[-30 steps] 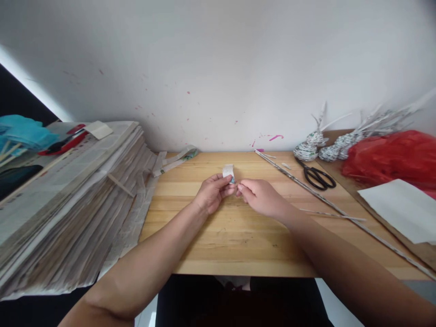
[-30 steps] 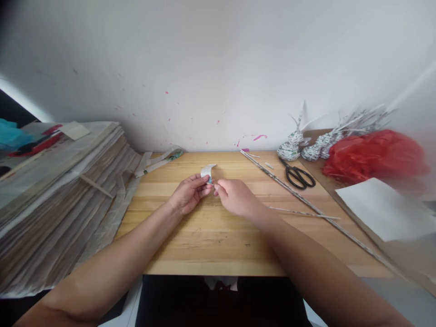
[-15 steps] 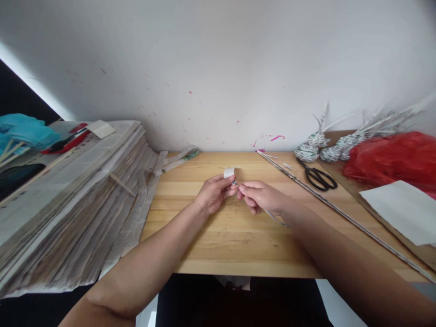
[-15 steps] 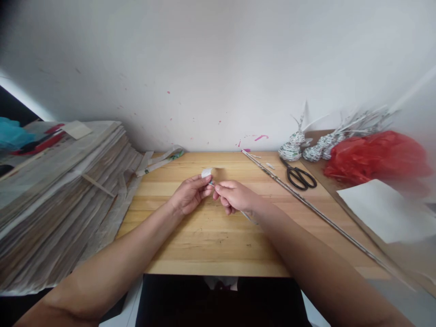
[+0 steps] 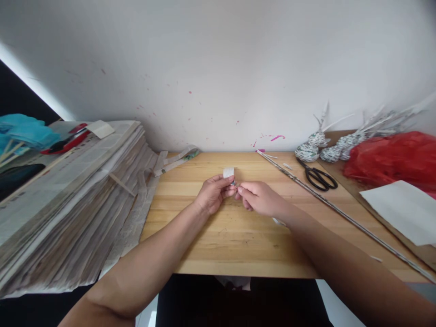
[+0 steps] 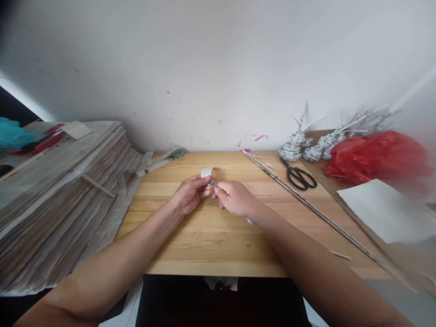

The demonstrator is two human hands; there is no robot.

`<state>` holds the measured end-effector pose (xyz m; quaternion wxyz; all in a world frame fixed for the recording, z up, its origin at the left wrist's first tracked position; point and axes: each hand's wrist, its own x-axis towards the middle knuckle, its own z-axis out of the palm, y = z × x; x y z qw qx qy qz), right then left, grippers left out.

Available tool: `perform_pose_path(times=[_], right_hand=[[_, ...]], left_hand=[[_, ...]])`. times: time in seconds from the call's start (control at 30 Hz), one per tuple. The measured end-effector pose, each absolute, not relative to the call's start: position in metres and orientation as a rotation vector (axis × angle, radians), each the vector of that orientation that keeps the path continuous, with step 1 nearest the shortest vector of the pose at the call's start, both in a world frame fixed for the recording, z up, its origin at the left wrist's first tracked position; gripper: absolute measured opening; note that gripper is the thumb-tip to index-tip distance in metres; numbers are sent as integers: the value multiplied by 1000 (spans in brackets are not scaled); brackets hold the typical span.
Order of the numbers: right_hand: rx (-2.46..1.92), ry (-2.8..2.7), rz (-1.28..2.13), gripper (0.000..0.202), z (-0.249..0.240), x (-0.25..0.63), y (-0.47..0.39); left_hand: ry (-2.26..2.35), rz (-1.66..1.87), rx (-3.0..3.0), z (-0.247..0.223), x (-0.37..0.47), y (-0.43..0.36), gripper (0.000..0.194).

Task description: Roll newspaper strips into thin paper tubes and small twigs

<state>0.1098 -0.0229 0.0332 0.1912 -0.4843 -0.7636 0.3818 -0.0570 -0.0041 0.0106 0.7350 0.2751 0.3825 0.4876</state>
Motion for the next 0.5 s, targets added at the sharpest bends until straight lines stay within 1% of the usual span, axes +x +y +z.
perform_pose_path(times=[0.07, 0.1, 0.13, 0.17, 0.2, 0.3, 0.33, 0.37, 0.43, 0.5], right_hand=[[-1339, -1940, 1476, 33, 32, 111, -21], [-1330, -1869, 1582, 35, 32, 111, -20], [-1331, -1847, 1601, 36, 31, 111, -20], [-1344, -1882, 1531, 35, 31, 111, -20], [-1361, -1962, 1373, 33, 31, 111, -21], [-1353, -2258, 670, 24, 32, 110, -24], [-1330, -2323, 495, 22, 32, 110, -25], [-1313, -2369, 393, 22, 33, 110, -26], [-1316, -2399, 386, 24, 34, 110, -26], [-1363, -2336, 618, 26, 35, 111, -25]], left_hand=[[832, 1068, 622, 10, -57, -4, 7], [826, 1065, 626, 11, -57, -4, 8], [823, 1064, 627, 11, -57, -4, 8], [825, 1068, 623, 11, -57, -4, 8], [831, 1077, 615, 12, -57, -4, 7], [848, 1097, 594, 13, -57, -3, 5], [849, 1093, 596, 14, -57, -3, 5], [846, 1085, 602, 14, -57, -3, 5], [838, 1069, 617, 14, -57, -3, 4], [833, 1062, 623, 13, -58, -3, 4]])
